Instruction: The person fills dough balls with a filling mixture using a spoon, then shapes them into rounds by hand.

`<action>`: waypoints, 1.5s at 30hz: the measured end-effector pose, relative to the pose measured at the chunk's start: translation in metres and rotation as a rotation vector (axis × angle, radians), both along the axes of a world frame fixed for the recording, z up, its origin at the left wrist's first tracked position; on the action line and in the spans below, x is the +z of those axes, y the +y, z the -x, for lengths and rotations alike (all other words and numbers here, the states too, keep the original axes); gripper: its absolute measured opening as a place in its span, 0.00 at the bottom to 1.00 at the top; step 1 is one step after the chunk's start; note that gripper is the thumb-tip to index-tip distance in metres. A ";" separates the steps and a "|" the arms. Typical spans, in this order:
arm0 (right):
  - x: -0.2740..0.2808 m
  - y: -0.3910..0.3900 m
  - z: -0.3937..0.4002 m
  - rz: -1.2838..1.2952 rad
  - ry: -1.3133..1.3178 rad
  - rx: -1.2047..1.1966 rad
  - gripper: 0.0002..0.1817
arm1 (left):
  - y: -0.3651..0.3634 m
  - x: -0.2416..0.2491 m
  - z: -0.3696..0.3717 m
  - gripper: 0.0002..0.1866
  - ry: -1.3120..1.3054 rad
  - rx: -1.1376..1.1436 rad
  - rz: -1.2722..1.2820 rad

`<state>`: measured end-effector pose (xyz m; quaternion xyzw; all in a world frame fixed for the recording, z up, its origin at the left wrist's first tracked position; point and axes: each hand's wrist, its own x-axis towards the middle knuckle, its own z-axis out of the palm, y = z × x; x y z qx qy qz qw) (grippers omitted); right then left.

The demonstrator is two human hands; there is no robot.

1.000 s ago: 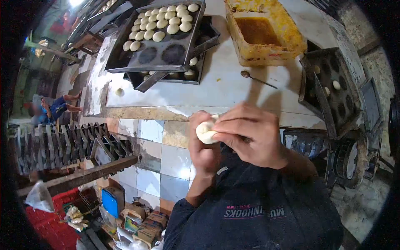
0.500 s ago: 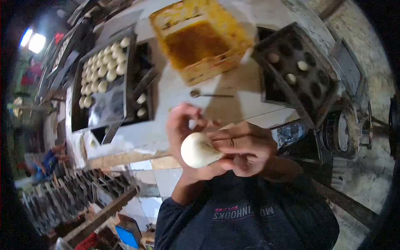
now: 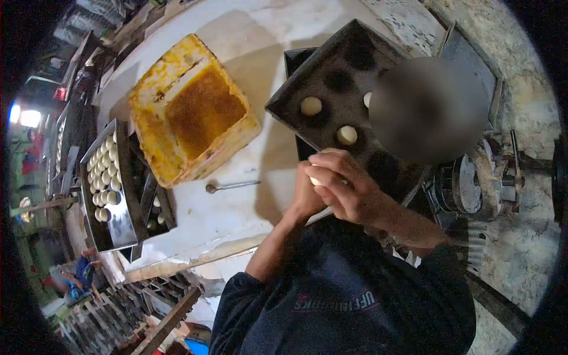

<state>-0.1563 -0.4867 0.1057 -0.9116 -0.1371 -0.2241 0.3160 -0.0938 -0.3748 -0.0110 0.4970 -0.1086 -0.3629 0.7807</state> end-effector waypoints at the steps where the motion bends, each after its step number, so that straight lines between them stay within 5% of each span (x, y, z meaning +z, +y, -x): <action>1: -0.005 -0.015 0.001 -0.114 0.072 0.029 0.14 | -0.003 0.020 -0.003 0.10 -0.225 -0.082 -0.119; 2: -0.008 -0.028 0.000 -0.226 0.144 0.063 0.12 | -0.003 0.043 -0.006 0.10 -0.450 -0.159 -0.241; 3: -0.003 -0.039 -0.003 -0.365 0.263 -0.017 0.10 | -0.003 0.062 -0.007 0.13 -0.298 -0.261 -0.251; 4: -0.017 -0.054 -0.011 -0.419 0.261 -0.065 0.11 | 0.004 0.058 -0.018 0.27 -0.360 -0.475 -0.349; 6: -0.038 -0.082 -0.040 -0.598 0.264 -0.189 0.14 | 0.020 0.069 -0.023 0.35 -0.336 -0.339 -0.343; 8: -0.060 -0.116 -0.087 -0.359 0.110 -0.367 0.13 | 0.035 0.082 -0.028 0.37 -0.322 -0.167 -0.364; 11: -0.123 -0.155 -0.131 0.005 -0.060 -0.329 0.15 | 0.067 0.085 -0.028 0.38 -0.274 0.135 -0.346; 15: -0.144 -0.154 -0.132 0.713 0.553 -0.306 0.33 | 0.120 0.103 -0.032 0.30 -0.314 0.349 -0.254; 17: -0.158 -0.171 -0.135 0.361 0.543 -0.254 0.39 | 0.155 0.090 -0.031 0.24 -0.353 0.402 -0.282; 18: -0.118 -0.157 -0.149 0.504 0.837 -0.299 0.35 | 0.170 0.085 -0.031 0.19 -0.400 0.446 -0.391; 19: -0.130 -0.164 -0.144 0.564 0.277 -0.257 0.30 | 0.187 0.090 -0.026 0.15 -0.438 0.516 -0.477; 20: -0.085 -0.133 -0.141 0.504 0.074 -0.252 0.29 | 0.207 0.095 -0.024 0.12 -0.479 0.577 -0.557; 24: -0.026 -0.060 -0.103 0.140 -0.174 -0.450 0.24 | 0.345 0.108 -0.063 0.12 -1.131 1.143 -0.887; 27: -0.025 0.009 -0.076 -0.064 -0.184 -0.376 0.19 | 0.464 0.121 -0.161 0.09 -1.347 1.034 -1.228; 28: -0.026 0.032 -0.073 -0.109 -0.166 -0.301 0.17 | 0.489 0.122 -0.195 0.12 -0.978 0.935 -1.367; 30: -0.017 0.102 -0.073 -0.175 -0.122 -0.308 0.13 | 0.542 0.098 -0.271 0.25 -0.685 0.495 -1.768; 31: -0.011 0.129 -0.072 -0.048 -0.123 -0.313 0.12 | 0.561 0.062 -0.309 0.30 -0.694 0.468 -1.893; 32: -0.006 0.154 -0.070 0.076 -0.121 -0.325 0.11 | 0.533 0.102 -0.298 0.34 -0.691 0.326 -1.842; 36: -0.008 0.218 -0.045 -0.060 -0.044 -0.288 0.10 | 0.531 0.052 -0.338 0.32 -0.822 0.348 -1.733; 38: -0.011 0.227 -0.036 -0.059 -0.011 -0.265 0.10 | 0.509 0.059 -0.304 0.24 -1.184 0.640 -1.432; 40: -0.015 0.232 -0.030 -0.263 0.206 -0.229 0.11 | 0.462 0.102 -0.235 0.21 -1.222 0.719 -1.040; 44: -0.028 0.256 -0.035 -1.051 0.610 -0.003 0.21 | 0.358 0.111 -0.094 0.41 -0.870 0.580 -0.402; 45: -0.035 0.256 -0.032 -1.046 0.615 0.054 0.23 | 0.341 0.115 -0.064 0.47 -0.827 0.394 -0.391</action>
